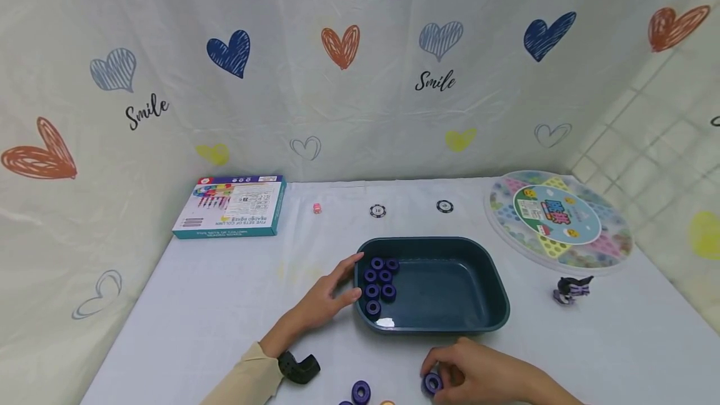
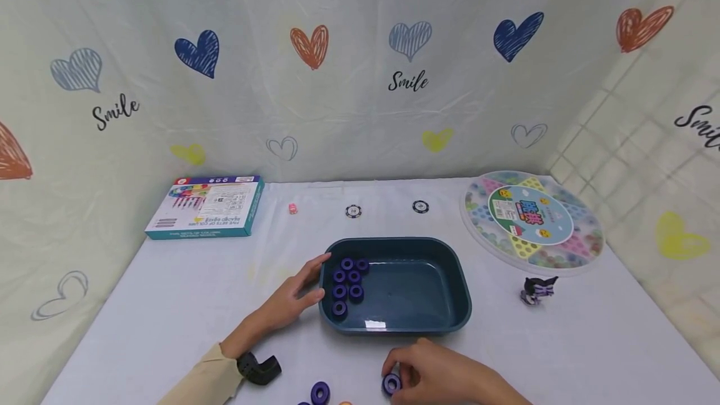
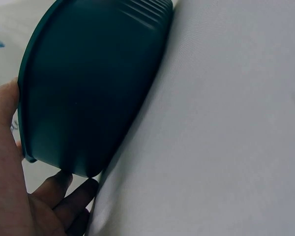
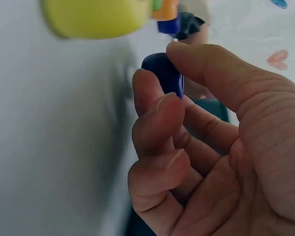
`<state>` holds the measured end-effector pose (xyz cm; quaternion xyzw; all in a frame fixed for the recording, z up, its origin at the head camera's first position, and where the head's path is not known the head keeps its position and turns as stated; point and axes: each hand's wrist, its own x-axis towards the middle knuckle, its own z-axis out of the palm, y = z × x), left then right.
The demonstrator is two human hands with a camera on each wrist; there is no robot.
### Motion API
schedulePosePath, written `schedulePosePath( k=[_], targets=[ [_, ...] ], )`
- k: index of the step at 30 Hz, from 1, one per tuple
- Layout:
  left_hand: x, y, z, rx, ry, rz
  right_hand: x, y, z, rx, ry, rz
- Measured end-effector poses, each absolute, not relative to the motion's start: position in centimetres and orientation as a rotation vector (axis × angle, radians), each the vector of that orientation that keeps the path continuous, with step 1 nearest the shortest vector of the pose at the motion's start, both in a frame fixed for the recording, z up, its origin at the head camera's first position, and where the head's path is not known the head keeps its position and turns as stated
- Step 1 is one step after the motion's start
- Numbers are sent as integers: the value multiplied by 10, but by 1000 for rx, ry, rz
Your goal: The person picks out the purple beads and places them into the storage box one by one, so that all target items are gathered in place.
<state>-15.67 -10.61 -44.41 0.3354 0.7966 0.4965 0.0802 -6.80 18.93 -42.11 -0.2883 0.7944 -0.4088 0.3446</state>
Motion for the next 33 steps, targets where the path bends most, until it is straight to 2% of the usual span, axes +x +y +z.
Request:
schedulePosePath(
  k=[9,18,33],
  targets=[
    [-157,-109,-444,1004,2380,1488,-75,189,-387,-913,2046,-1100],
    [-157,-110,-442,1012,2379,1494,-113,188,-358,-1016,2200,-1073],
    [-157,-109,-445,1025,2368,1501,-187,179,-370,-836,2404,-856]
  ],
)
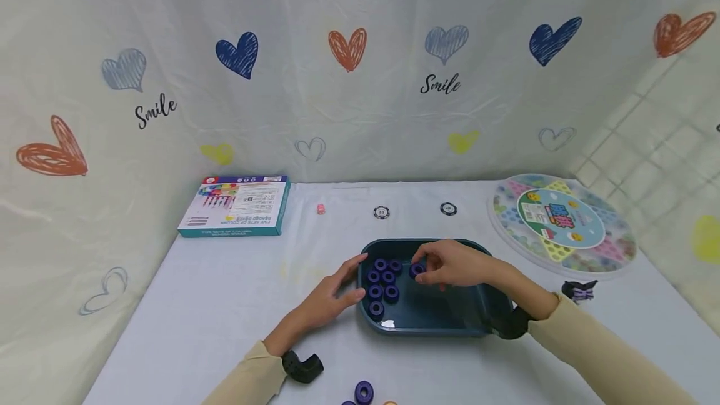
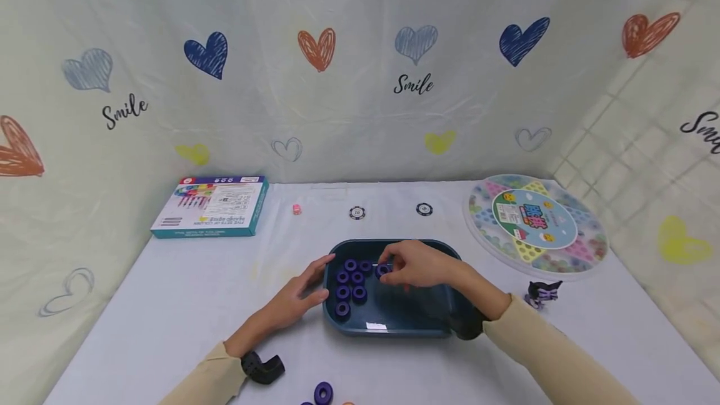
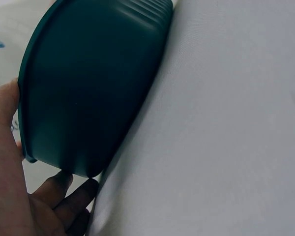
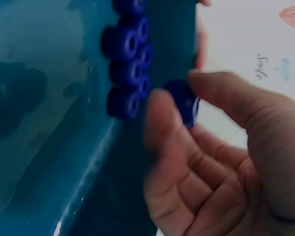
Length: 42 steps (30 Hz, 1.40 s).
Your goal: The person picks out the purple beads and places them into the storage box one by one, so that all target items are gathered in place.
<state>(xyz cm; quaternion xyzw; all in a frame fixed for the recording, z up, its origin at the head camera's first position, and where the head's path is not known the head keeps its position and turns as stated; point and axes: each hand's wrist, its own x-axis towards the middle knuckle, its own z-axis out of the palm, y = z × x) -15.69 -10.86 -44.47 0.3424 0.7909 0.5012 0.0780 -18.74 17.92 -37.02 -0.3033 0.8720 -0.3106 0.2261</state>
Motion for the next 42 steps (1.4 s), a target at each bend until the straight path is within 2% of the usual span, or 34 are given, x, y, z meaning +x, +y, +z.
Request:
schedulePosePath(
  k=[9,22,42],
  targets=[
    [-156,-108,-448,1029,2376,1513,-208,170,-392,-636,2471,-737],
    [-156,-105,-443,1038,2375,1498,-206,159,-396,-277,2502,-833],
    [-157,-108,-443,1039,2384,1496,-207,155,-393,-317,2486,-860]
  ],
)
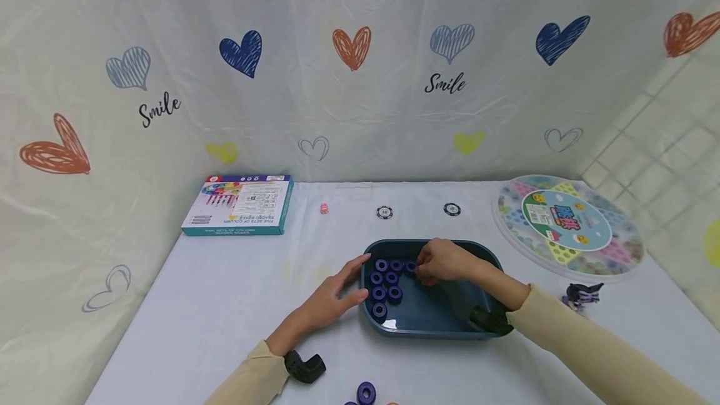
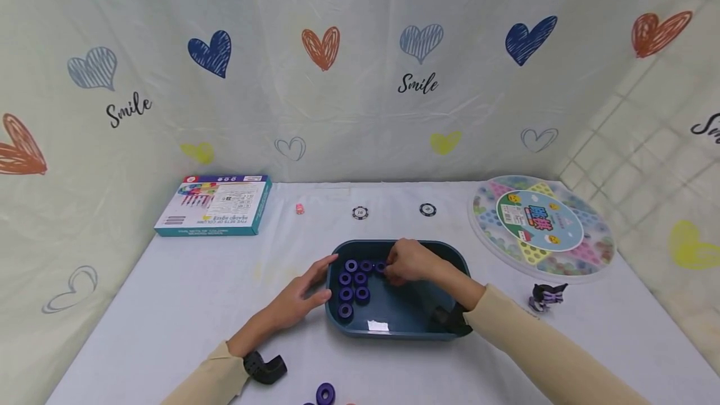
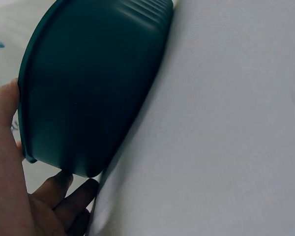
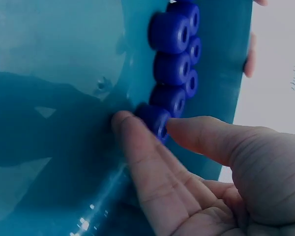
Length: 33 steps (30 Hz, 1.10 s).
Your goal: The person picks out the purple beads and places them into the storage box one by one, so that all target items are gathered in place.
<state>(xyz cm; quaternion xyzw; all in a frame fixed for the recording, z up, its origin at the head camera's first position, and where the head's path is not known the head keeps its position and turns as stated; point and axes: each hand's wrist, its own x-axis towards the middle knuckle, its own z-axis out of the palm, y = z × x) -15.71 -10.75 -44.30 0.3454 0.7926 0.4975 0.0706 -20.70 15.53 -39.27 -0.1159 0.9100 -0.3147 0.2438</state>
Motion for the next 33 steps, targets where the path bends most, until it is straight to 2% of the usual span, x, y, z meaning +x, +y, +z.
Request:
schedulePosePath(
  k=[8,19,26,33],
  targets=[
    [-157,-107,-442,1034,2389,1490,-192,157,-370,-598,2694,-629],
    [-158,-108,-446,1022,2379,1490,-122,125,-353,-1102,2686,-620],
    [-158,-109,-446,1037,2392,1503,-84,96,-368,-1283,2459,-565],
    [-158,-108,-447,1043,2393,1495,-74,83,-399,-1548,2258,-479]
  ],
)
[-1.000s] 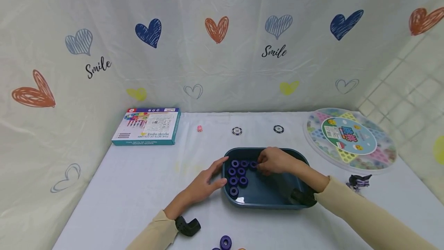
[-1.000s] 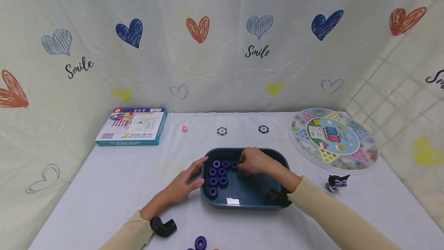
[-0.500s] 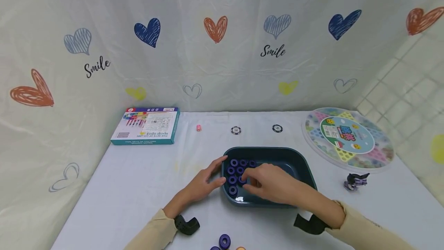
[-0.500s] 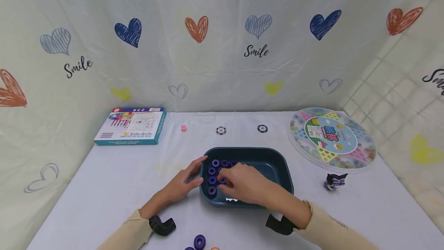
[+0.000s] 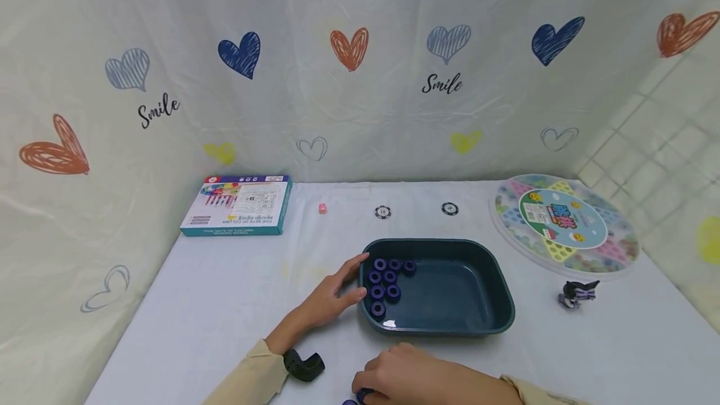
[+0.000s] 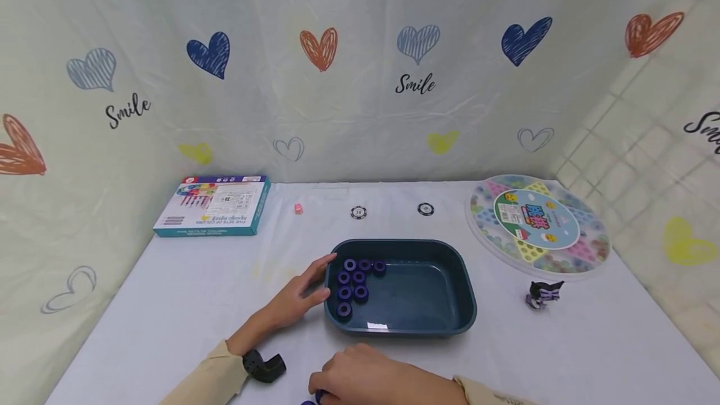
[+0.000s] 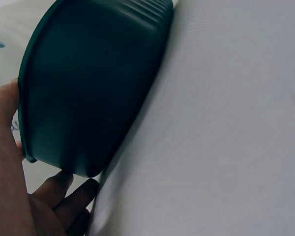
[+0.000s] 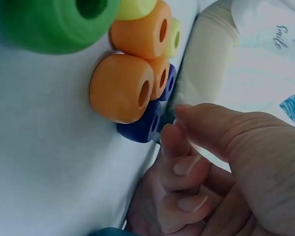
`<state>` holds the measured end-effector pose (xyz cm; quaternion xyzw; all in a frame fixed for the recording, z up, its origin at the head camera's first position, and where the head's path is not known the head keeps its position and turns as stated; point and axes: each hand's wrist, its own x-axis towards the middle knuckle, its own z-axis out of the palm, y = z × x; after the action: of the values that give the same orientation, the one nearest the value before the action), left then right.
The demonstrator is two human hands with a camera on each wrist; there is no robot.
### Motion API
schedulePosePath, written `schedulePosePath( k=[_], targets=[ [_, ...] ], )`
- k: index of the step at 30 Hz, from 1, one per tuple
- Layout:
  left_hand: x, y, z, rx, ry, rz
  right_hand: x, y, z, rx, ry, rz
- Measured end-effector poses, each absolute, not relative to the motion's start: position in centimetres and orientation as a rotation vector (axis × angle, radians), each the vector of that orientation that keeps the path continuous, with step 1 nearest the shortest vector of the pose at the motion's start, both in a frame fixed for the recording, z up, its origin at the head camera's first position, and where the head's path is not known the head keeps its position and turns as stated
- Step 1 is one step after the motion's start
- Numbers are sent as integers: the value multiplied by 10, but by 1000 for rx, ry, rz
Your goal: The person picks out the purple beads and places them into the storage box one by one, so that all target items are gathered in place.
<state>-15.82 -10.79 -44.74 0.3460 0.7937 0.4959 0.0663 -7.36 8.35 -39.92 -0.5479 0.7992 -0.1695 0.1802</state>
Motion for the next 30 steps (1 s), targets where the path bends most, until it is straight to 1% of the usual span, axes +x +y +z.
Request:
schedulePosePath(
  k=[3,6,15,24,30],
  targets=[
    [-158,-107,-448,1051,2394,1501,-75,83,-406,-1587,2248,-459],
    [-157,-106,-448,1054,2390,1495,-76,82,-408,-1566,2224,-459],
    [-158,-105,-450,1048,2366,1520,-78,87,-408,-1374,2303,-380],
    [-172,-108,-481,1027,2388,1501,-74,105,-408,-1177,2357,-509],
    [-170,-108,-476,1033,2386,1508,-71,121,-410,-1030,2352,-547]
  ],
)
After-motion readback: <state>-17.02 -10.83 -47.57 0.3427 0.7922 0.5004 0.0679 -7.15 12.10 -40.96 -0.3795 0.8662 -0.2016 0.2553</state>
